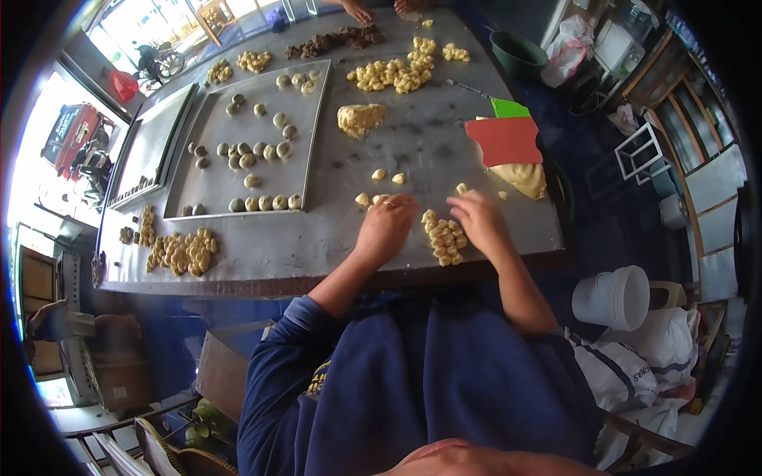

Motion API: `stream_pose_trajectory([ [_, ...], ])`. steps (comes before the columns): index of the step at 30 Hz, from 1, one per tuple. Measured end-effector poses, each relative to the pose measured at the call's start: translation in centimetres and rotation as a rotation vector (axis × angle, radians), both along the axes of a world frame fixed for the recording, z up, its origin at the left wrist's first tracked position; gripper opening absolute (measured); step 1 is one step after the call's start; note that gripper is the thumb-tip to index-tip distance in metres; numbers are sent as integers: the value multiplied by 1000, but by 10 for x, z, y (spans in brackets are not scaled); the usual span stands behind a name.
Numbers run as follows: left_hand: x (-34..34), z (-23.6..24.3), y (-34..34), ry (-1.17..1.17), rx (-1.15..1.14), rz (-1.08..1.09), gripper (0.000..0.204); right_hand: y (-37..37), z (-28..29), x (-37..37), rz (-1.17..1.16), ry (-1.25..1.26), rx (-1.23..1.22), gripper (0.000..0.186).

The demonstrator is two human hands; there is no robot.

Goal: The person shapes pieces of dough into decorative braided rolls on a metal tabletop.

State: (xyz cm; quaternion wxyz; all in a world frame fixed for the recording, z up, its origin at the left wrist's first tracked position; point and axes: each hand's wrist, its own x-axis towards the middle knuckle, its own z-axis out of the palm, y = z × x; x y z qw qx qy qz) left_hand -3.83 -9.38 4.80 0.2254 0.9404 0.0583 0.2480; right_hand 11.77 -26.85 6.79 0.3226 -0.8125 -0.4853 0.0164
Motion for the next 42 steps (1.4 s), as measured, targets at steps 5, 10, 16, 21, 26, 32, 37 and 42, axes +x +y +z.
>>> stream_pose_trajectory([
  [5,23,0,-17,133,-82,-78,27,-4,-11,-9,42,103,-225,15],
  [10,26,1,-19,198,-114,-35,21,-5,-19,-4,97,108,-79,16],
  [16,10,0,-6,159,-184,-39,15,0,-8,-13,187,216,85,21],
  [21,2,19,-4,38,-498,112,14,1,-12,-18,137,223,324,20],
  [26,-11,25,-3,64,-937,98,15,0,-1,-23,45,603,280,15],
  [32,-21,37,0,290,-810,101,20,-3,5,-19,98,677,71,32],
  [37,-18,29,-10,34,-817,107,22,-5,15,-25,156,332,254,43],
  [42,-17,11,-10,-97,-542,-72,44,-9,4,-21,135,462,344,22],
])
